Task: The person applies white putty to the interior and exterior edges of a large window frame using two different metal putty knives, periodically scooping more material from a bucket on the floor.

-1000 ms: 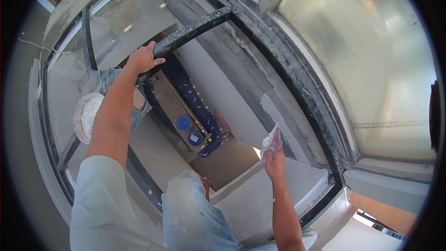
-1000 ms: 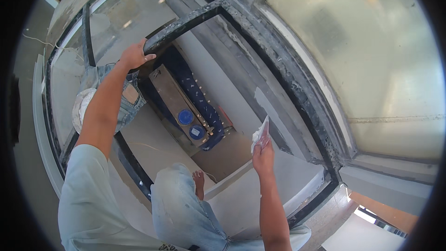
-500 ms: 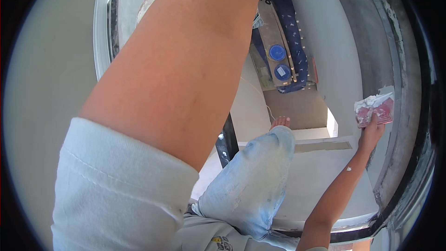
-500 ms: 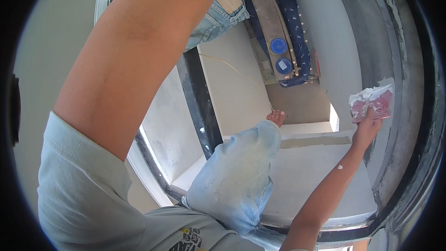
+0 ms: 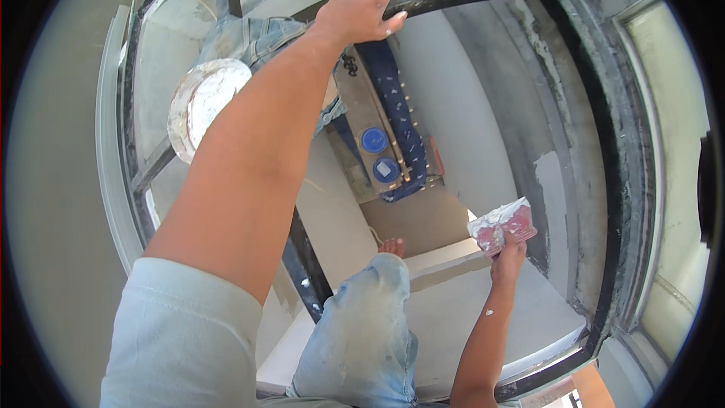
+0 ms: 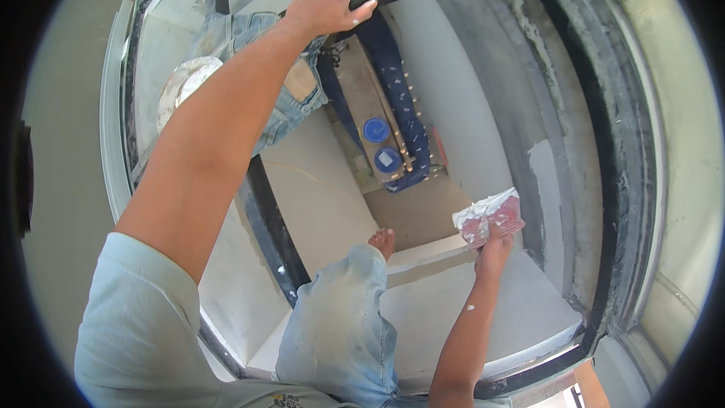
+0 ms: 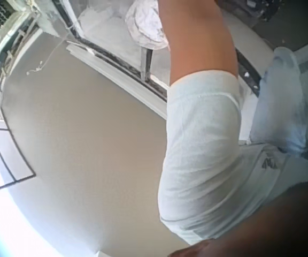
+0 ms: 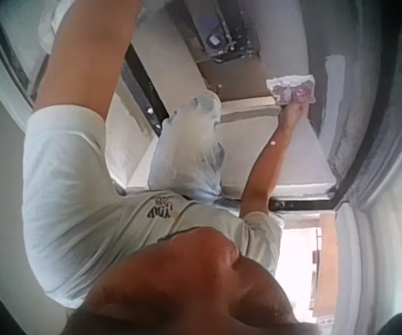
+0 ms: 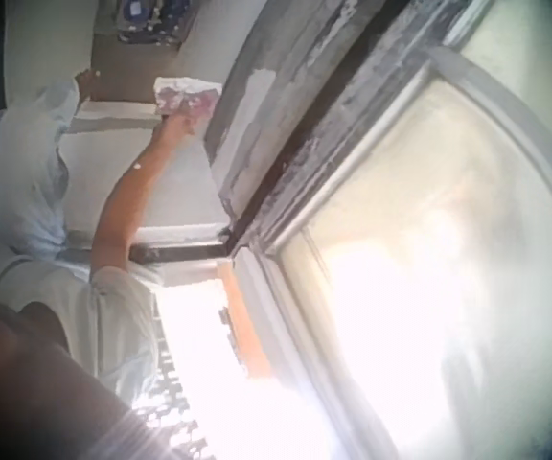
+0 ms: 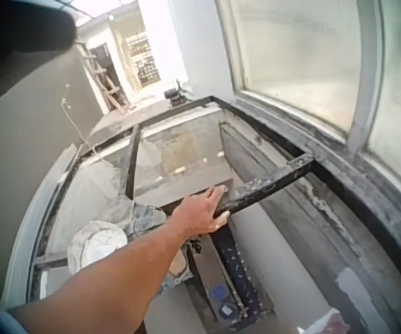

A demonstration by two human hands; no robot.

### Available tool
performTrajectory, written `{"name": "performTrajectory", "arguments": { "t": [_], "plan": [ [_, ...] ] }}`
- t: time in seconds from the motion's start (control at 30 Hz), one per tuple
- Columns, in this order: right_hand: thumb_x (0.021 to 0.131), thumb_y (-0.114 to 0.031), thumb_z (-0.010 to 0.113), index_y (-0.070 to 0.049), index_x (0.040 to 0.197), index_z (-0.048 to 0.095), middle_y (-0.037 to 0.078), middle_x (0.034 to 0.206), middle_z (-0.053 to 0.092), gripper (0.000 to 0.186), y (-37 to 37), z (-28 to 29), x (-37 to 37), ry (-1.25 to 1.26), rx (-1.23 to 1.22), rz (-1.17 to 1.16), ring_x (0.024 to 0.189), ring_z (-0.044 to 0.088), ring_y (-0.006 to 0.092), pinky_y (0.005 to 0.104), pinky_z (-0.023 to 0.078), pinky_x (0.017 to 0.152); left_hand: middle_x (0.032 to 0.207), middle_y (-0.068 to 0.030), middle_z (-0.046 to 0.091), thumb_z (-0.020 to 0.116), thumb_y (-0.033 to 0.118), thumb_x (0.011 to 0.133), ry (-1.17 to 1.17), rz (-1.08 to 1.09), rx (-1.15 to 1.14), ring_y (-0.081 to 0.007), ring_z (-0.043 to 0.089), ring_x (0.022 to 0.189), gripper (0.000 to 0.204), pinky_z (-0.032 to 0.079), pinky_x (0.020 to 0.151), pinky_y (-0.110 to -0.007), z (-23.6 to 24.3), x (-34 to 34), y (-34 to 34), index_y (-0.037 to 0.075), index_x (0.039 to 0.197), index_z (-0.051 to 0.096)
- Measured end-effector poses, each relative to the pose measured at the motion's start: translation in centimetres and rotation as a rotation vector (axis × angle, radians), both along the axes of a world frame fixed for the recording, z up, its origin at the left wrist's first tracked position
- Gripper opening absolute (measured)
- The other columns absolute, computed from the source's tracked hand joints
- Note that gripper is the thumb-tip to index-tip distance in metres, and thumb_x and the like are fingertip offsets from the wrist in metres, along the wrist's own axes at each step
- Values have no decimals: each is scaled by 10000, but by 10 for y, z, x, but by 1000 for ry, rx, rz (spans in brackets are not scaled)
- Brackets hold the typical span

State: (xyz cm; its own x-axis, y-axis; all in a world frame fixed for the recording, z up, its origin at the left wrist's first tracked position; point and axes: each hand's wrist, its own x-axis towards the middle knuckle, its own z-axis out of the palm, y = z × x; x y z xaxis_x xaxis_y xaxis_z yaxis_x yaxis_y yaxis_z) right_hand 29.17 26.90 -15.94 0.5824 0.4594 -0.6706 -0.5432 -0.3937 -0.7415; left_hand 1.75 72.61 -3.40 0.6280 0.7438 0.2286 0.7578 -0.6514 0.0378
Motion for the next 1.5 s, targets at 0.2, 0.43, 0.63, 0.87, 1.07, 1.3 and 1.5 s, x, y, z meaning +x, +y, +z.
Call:
{"name": "performTrajectory", "arguments": {
  "t": [0.2, 0.43, 0.63, 0.87, 1.07, 1.3, 1.5],
  "plan": [
    [966, -95, 602, 48, 1302, 572, 127, 1181, 664, 366, 16, 8, 26, -64, 131, 95, 1022, 686, 227, 368, 577, 818, 1246, -183, 696, 580, 578, 980, -147, 34, -79, -392, 725, 1004, 680, 579, 888, -483, 9, 13, 5, 126, 1470, 452],
    [956, -106, 605, 51, 1256, 591, 120, 1109, 673, 340, 16, 11, 1, -1, 110, 70, 910, 694, 206, 340, 570, 723, 896, -198, 720, 425, 520, 1087, -1208, 161, -569, -281, 753, 768, 582, 625, 679, -366, 9, -4, 19, -19, 1240, 585],
    [941, -98, 581, 55, 1230, 610, 117, 1073, 681, 328, 1, 9, -21, 67, 64, 82, 870, 692, 203, 339, 562, 687, 631, -132, 617, 353, 662, 1062, -1185, 487, -317, -217, 629, 541, 798, 518, 508, -368, 8, -15, 27, -20, 695, 545],
    [932, -98, 591, 74, 1241, 623, 132, 1128, 686, 355, -27, 13, -17, -17, -25, 144, 1017, 671, 233, 374, 545, 872, 527, -157, 476, 386, 697, 1034, -1122, 626, -79, -306, 435, 573, 885, 396, 635, -496, -11, -32, 52, -54, 577, 483],
    [925, -112, 613, 48, 1227, 590, 131, 1111, 670, 343, -58, 16, -7, -79, -4, 143, 972, 682, 227, 371, 573, 811, 913, -161, 648, 483, 617, 1023, -556, 226, 108, -383, 613, 738, 616, 446, 677, -499, 4, 8, 18, 11, 977, 578],
    [922, -77, 566, 73, 1230, 637, 128, 1180, 684, 350, -65, 55, -21, -109, -53, 213, 1069, 639, 232, 370, 482, 979, 1292, -178, 616, 580, 396, 1050, -460, 33, -445, -322, 639, 1131, 558, 488, 971, -482, 10, 1, 12, 83, 1480, 410],
    [923, -75, 584, 62, 1262, 615, 127, 1186, 672, 367, -110, 68, -12, -82, 28, 182, 1069, 639, 232, 375, 501, 951, 1547, -177, 503, 595, 367, 1043, -313, -116, -697, -329, 495, 1406, 746, 377, 1170, -468, 22, -27, 20, 206, 1655, 200]
  ]
}}
